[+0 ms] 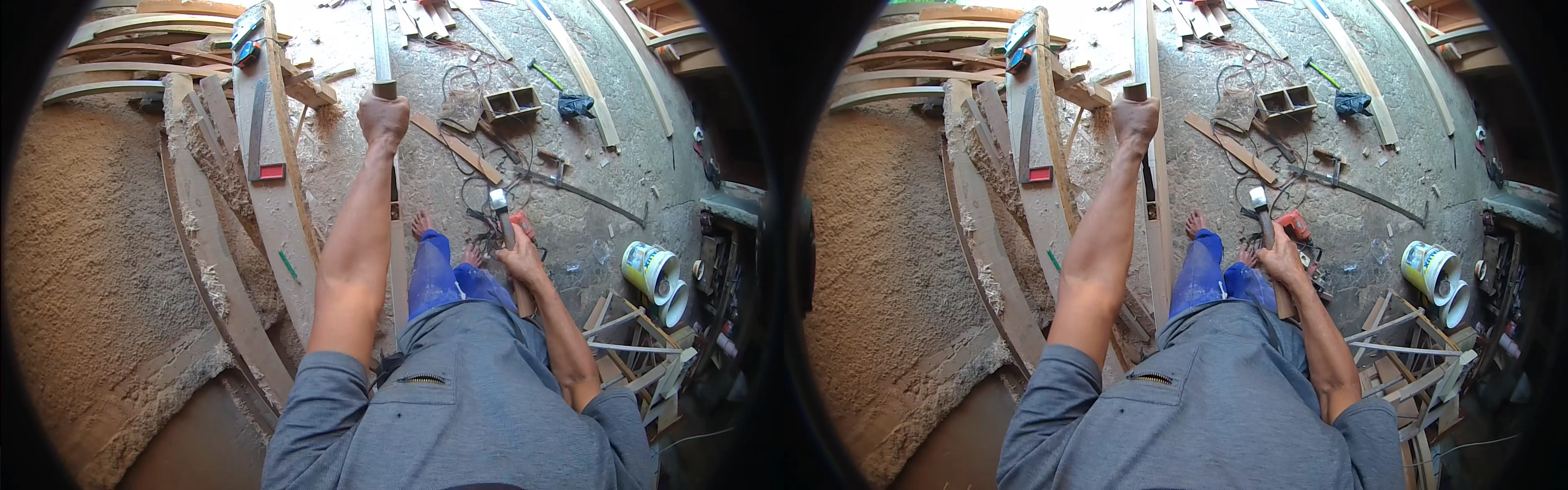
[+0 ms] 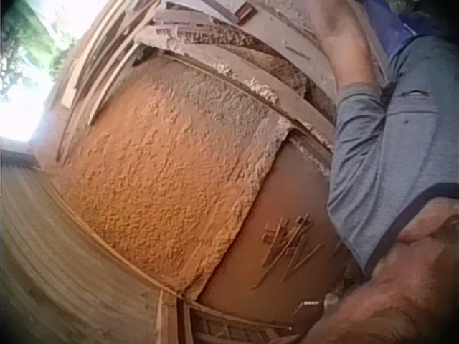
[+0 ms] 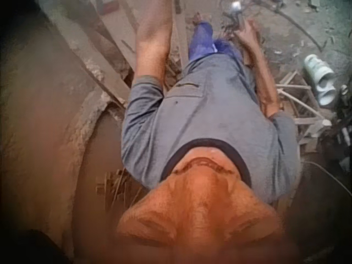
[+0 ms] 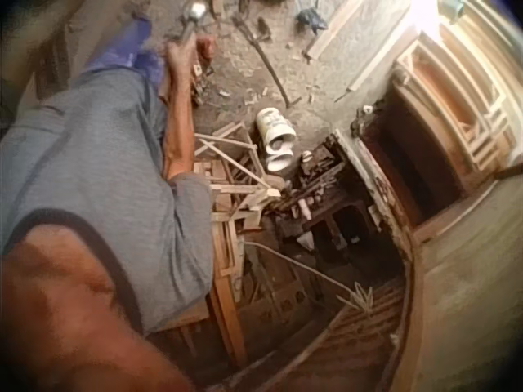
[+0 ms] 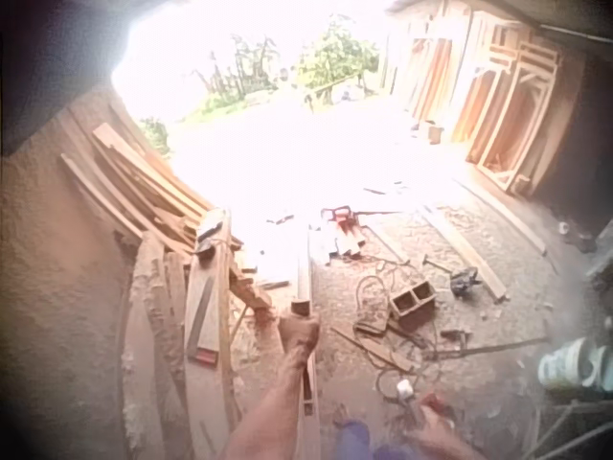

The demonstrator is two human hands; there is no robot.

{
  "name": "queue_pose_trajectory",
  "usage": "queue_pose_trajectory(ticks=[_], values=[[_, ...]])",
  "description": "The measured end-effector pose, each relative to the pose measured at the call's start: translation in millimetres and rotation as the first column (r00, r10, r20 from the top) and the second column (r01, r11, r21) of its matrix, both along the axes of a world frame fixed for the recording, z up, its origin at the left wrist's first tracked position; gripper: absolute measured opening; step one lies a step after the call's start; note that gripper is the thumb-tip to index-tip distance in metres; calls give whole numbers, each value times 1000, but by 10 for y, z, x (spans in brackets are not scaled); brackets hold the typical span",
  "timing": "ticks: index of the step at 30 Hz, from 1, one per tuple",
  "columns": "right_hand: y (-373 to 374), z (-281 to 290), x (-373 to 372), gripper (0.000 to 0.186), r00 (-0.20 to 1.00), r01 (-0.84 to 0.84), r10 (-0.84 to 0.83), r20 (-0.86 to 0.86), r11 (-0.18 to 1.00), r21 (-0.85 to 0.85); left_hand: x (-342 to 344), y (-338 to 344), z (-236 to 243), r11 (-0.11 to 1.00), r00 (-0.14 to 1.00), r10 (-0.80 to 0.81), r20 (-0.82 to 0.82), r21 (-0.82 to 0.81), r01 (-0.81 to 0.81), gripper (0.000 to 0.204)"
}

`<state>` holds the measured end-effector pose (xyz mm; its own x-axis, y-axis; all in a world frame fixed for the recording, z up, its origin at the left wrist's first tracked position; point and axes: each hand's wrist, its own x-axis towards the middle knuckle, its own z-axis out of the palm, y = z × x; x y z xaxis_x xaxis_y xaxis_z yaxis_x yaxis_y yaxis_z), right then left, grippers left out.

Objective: The person uses a chisel and mallet to carve a groove along a long wooden plank. They repeatedly position the chisel and strike it with the mallet to remove wood shavings.

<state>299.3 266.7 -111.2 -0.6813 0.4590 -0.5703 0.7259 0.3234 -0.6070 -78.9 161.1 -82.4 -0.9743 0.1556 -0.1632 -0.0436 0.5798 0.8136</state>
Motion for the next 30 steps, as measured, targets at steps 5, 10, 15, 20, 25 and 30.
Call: queue_pose_trajectory(ticks=[5, 10, 15, 20, 25, 30], values=[[70, -324, 544, 52, 913, 377, -293, 283, 869, -320, -97, -78, -93, 998, 996, -19, -89, -62, 14, 22], [162, -500, 968, 44, 810, 577, -469, 353, 744, -337, -147, -37, -155, 1000, 998, -22, -63, -17, 21, 19], [145, -693, 1186, 31, 725, 688, -524, 448, 591, -422, -155, -148, -32, 998, 998, -60, -6, 0, 60, 10], [92, -681, 1117, 21, 769, 639, -526, 362, 615, -462, 797, -521, 476, 956, 787, 35, -615, 250, 153, 13], [-7, -773, 1184, 32, 789, 612, -482, 380, 664, -430, 499, -373, 396, 970, 790, 32, -612, 210, 124, 13], [-11, -836, 1279, 45, 815, 559, -409, 410, 743, -369, -558, -116, -400, 999, 996, -7, 90, 44, 3, 20]])
